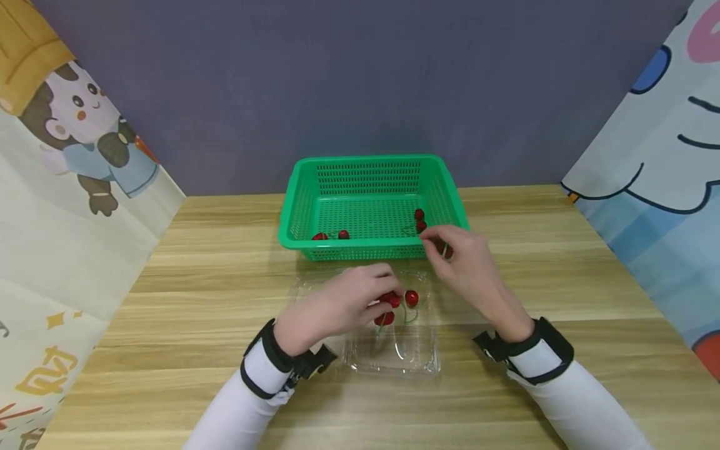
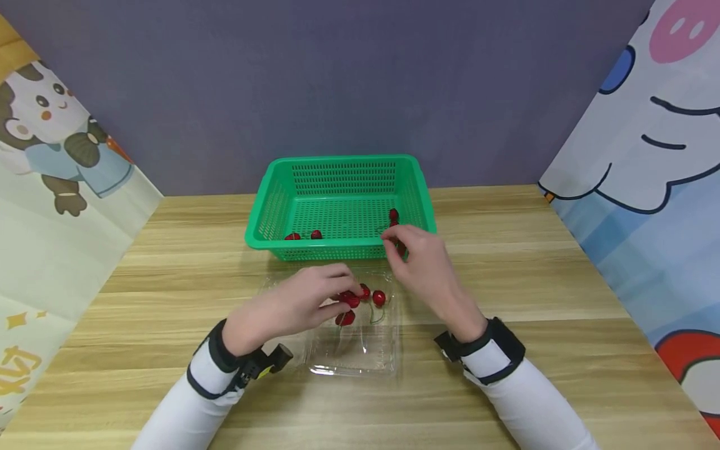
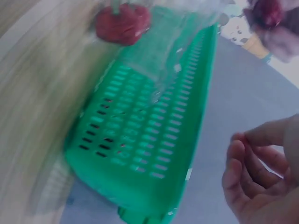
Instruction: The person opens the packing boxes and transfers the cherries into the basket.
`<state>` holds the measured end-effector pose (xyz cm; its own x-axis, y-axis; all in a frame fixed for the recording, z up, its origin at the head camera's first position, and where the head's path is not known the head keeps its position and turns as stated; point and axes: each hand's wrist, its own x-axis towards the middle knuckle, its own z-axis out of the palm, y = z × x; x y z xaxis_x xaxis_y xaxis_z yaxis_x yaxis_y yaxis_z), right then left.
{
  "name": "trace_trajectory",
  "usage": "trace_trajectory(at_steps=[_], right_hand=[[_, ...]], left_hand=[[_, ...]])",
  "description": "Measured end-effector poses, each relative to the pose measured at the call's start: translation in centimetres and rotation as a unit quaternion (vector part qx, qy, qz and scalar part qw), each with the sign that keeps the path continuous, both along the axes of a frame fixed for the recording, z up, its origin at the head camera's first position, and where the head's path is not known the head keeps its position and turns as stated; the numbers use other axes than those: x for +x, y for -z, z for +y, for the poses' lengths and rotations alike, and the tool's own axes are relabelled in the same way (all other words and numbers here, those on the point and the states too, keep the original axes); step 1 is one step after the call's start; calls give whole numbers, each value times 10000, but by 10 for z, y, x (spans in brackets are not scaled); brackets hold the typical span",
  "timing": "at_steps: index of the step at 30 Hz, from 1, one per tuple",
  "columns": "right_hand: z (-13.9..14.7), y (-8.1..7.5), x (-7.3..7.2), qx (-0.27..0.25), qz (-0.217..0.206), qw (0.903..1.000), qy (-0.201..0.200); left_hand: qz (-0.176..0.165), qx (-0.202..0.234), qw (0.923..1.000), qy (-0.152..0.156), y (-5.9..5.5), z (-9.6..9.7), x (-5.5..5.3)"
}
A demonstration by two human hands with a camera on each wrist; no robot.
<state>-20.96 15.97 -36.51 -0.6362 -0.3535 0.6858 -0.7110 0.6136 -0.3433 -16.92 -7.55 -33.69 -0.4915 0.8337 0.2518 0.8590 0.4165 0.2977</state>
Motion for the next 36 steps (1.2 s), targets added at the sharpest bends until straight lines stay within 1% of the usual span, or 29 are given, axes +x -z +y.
trace_trajectory(at_steps=[2,4,7,10,16,20,23,26,29,31,34,36], right_hand=[[-3,-3,6,308,-251,9992,-41],[-7,-4,10,691,-554,9960,-78],[-12,-5,15,1232,-1027,9869,-195],[-17,-3,18,1619,-1364,9768,-312],[-24,4,21,1982,-1631,9656,-423],[-30,9,25,2239,-1586,9607,-417],[-34,13,28,2470,-1390,9583,-363],[-37,16,29,2686,-1257,9547,-263],[-38,19,29,2842,-1205,9509,-221],[-39,21,28,2904,-1189,9492,-226],[-40,23,28,2948,-1160,9482,-225],[-40,25,28,2967,-1154,9477,-224]], left_hand=[[48,132,9999,-99,-3,-5,-2],[91,255,9994,-202,-6,-10,-5],[205,442,9983,-316,-9,-14,-8],[304,560,9970,-434,-10,-16,-11],[529,755,9937,-638,-9,-18,-15],[659,1225,9879,-681,-7,-19,-18],[841,1676,9792,-776,-6,-20,-21],[1056,2116,9666,-993,-6,-21,-25],[1172,2574,9517,-1197,-6,-22,-28],[1270,2857,9404,-1338,-6,-24,-31],[1501,3111,9233,-1680,-5,-27,-35],[1629,3176,9139,-1932,-4,-29,-38]])
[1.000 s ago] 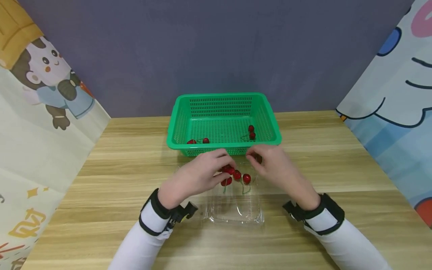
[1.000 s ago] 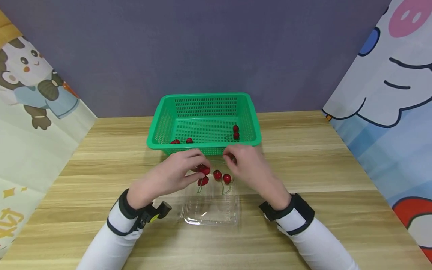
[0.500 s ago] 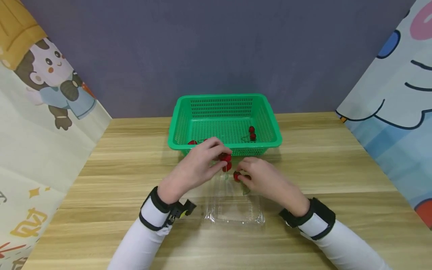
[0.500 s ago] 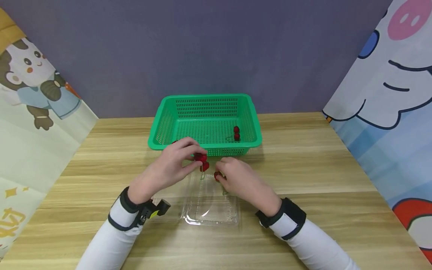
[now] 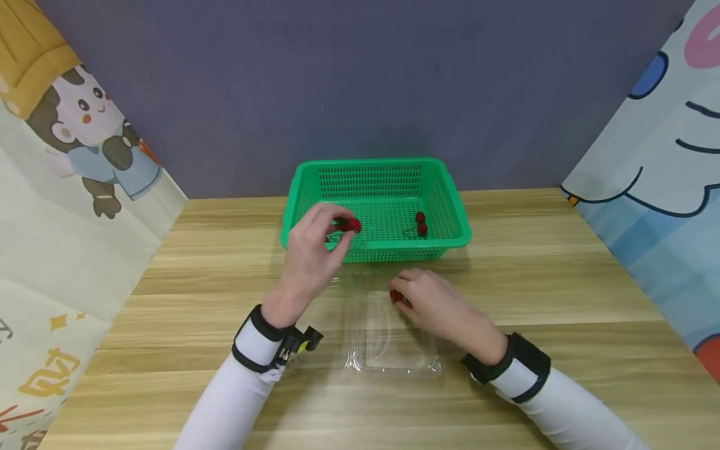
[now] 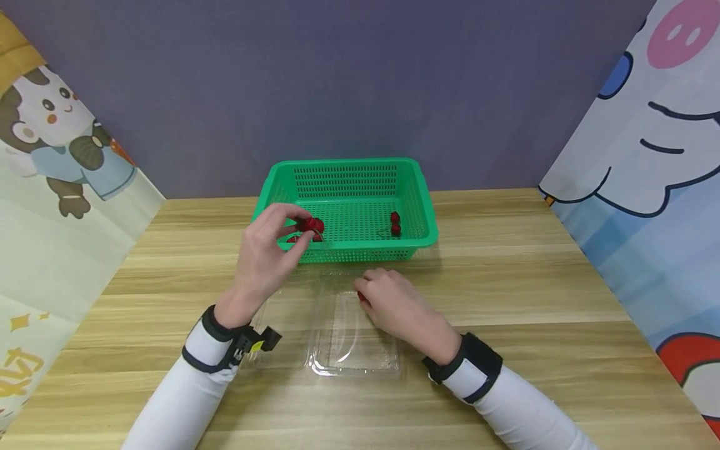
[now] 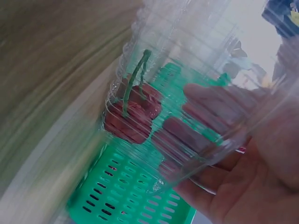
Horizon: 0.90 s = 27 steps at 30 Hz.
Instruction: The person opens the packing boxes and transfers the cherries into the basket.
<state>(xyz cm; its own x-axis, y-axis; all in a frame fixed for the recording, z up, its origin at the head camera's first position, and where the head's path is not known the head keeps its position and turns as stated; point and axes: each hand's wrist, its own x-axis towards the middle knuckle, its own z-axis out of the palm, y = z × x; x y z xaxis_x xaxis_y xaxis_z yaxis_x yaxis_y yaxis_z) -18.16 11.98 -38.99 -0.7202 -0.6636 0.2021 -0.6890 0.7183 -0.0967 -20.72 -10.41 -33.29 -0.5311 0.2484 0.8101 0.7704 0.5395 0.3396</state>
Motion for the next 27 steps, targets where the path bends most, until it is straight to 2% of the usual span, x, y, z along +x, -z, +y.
trace_trajectory(at_steps=[3,7,15,22,27], right_hand=[[0,2,0,0,-84,10000,-24],[0,4,0,-44,-227,9997,-59],[0,5,0,79,-197,9998,38],[0,7,-1,85,-245,9996,59],[0,9,-1,-15,-182,9997,-151]], left_hand=[[-89,123,9996,-258,3,-2,-4],[-271,217,9986,-401,8,-6,-9],[-268,-54,9965,-788,17,-13,-19],[-452,-353,9924,-1091,26,-19,-25],[-581,-518,9894,-1222,30,-22,-28]])
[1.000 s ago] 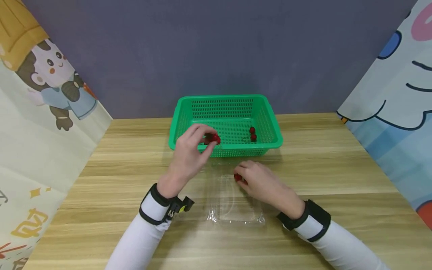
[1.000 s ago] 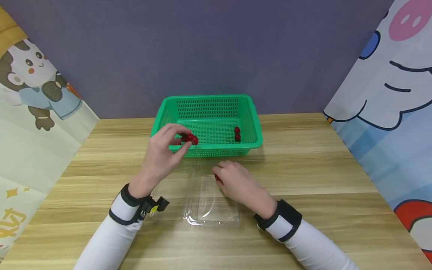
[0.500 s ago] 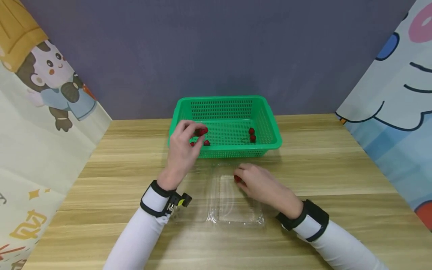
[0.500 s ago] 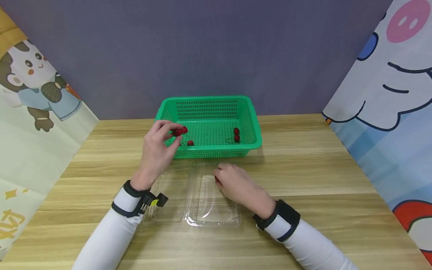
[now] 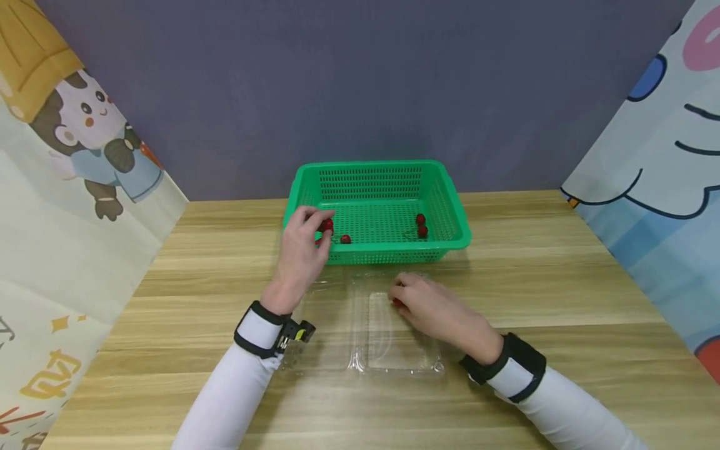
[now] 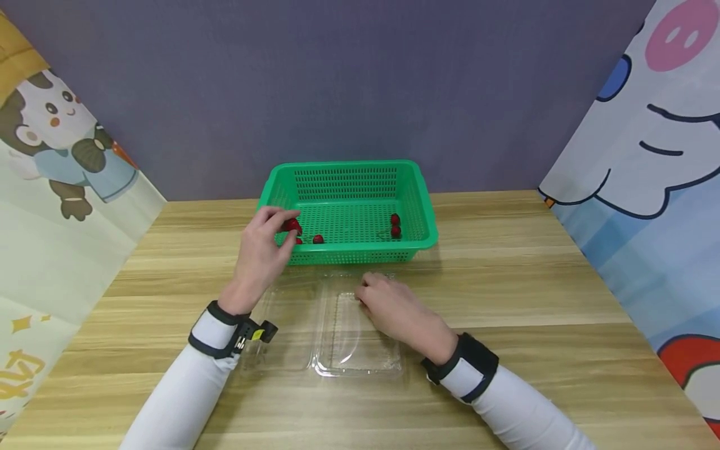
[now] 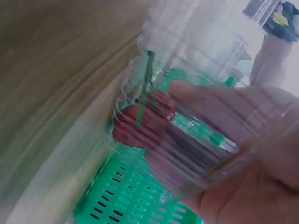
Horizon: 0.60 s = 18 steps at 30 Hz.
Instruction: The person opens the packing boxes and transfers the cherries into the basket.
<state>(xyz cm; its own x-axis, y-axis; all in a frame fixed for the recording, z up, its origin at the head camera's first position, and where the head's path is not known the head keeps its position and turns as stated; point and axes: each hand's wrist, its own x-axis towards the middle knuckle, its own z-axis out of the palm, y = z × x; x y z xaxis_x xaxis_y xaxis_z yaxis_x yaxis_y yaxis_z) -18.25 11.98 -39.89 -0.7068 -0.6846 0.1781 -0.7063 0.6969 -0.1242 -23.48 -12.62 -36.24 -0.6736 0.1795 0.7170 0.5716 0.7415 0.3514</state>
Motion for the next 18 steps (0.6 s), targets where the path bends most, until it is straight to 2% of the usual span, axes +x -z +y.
trace_trajectory(at_steps=[6,11,18], right_hand=[[0,4,-1,34,9,9999,-158],[0,4,-2,35,-39,9999,-143],[1,2,-2,-75,-357,9992,-154]], left_hand=[[-245,61,9997,-75,5,-3,-1],[-256,199,9994,-94,8,-6,-1],[-387,116,9990,-164,9,-10,3]])
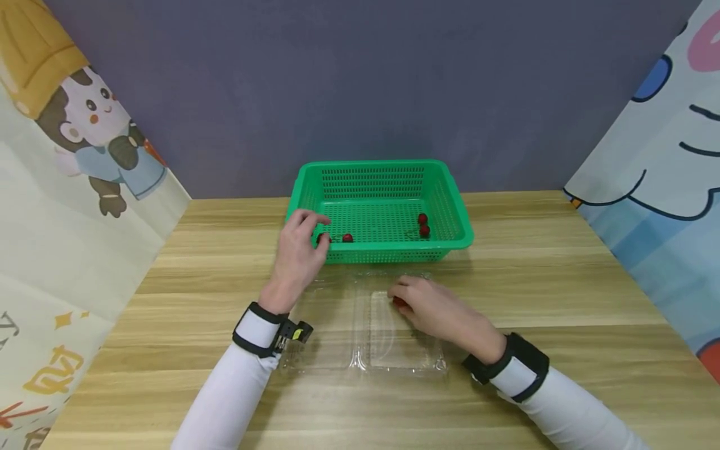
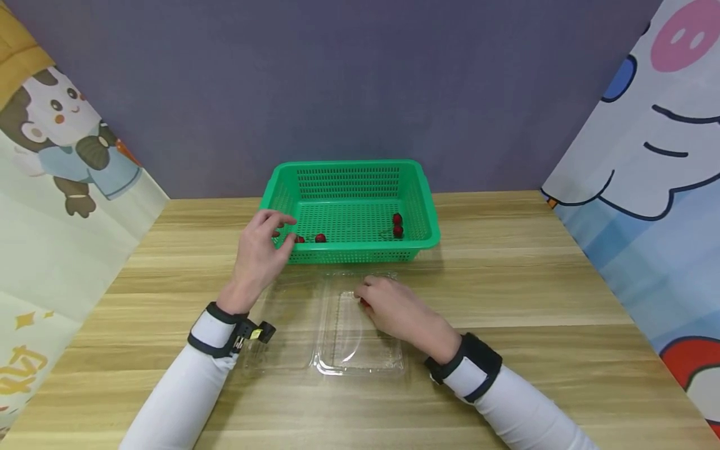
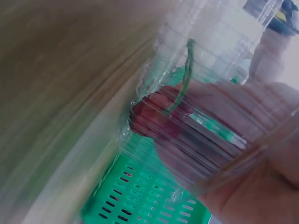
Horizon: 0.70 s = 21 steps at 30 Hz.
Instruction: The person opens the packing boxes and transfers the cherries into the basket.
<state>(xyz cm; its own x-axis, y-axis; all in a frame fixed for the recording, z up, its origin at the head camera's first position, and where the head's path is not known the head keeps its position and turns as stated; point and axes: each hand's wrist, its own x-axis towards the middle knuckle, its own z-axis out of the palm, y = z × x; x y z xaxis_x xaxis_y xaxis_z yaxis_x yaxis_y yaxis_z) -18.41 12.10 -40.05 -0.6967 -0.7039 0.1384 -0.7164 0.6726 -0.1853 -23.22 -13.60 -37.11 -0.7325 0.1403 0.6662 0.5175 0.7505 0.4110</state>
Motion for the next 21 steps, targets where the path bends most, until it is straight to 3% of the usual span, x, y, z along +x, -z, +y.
trace_trajectory(at_steps=[11,17,21], right_hand=[[4,-5,-2,-945,-326,9947,-218],[10,-11,-5,-1662,-223,9835,-675],[14,-18,-7,-2174,159,9708,-998]], left_hand=[[-56,-176,9998,-41,1,-3,2],[-44,-318,9995,75,0,-7,8],[-12,-378,9992,128,-1,-10,13]])
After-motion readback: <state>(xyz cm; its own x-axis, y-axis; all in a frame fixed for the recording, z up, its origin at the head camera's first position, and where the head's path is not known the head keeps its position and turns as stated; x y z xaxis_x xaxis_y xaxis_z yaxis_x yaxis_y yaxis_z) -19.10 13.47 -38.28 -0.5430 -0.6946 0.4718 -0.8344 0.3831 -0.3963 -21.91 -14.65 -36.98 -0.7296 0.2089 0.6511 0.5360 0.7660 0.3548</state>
